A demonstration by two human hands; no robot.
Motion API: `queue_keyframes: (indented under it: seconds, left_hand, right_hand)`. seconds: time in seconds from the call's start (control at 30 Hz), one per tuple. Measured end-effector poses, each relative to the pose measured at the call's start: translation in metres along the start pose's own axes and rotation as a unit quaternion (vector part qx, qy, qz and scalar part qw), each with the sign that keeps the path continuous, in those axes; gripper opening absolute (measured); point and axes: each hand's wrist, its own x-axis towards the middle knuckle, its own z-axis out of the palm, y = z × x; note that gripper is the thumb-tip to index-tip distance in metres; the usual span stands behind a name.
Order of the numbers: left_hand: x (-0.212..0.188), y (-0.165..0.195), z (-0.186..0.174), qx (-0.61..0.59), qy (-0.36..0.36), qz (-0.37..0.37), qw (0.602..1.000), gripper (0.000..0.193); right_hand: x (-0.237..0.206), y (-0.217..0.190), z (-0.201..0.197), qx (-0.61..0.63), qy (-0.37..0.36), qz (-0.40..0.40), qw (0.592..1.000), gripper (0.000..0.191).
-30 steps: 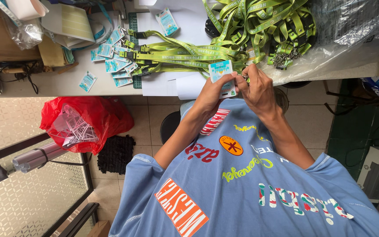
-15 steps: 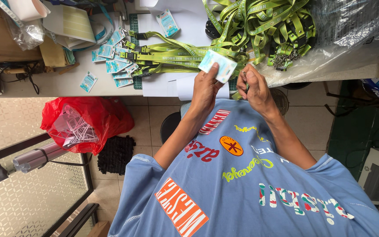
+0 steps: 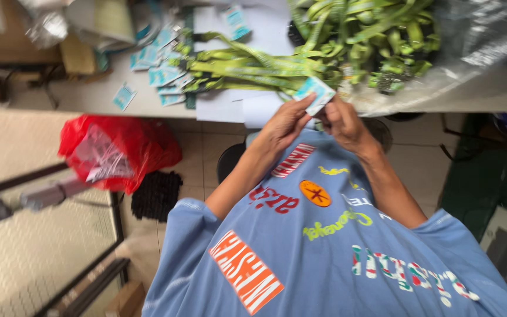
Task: The person sits at a workbench and attaches small card holders to green printed lanyard straps, threading each strap end through a holder clip. They gather finished lanyards into a bundle and set the bundle aside on the table.
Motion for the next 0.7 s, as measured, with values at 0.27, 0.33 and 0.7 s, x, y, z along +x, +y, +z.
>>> queue_keyframes:
  seconds: [0.27, 0.33, 0.7]
  left_hand:
    - [-0.002, 0.014, -0.051, 0.083, 0.141, 0.248, 0.955, 0.033]
    - [-0.006, 0.061, -0.084, 0.097, 0.193, 0.366, 0.905, 0.036]
    - [-0.117, 0.188, -0.214, -0.032, 0.501, 0.489, 0.714, 0.017]
  right_hand:
    - [-0.002, -0.022, 0.004, -0.252, 0.011, 0.067, 0.965, 0.035]
    - [0.0, -0.029, -0.001, -0.288, -0.02, 0.121, 0.95, 0.031]
    - [-0.004, 0.0, -0.01, -0.278, -0.101, 0.038, 0.955, 0.024]
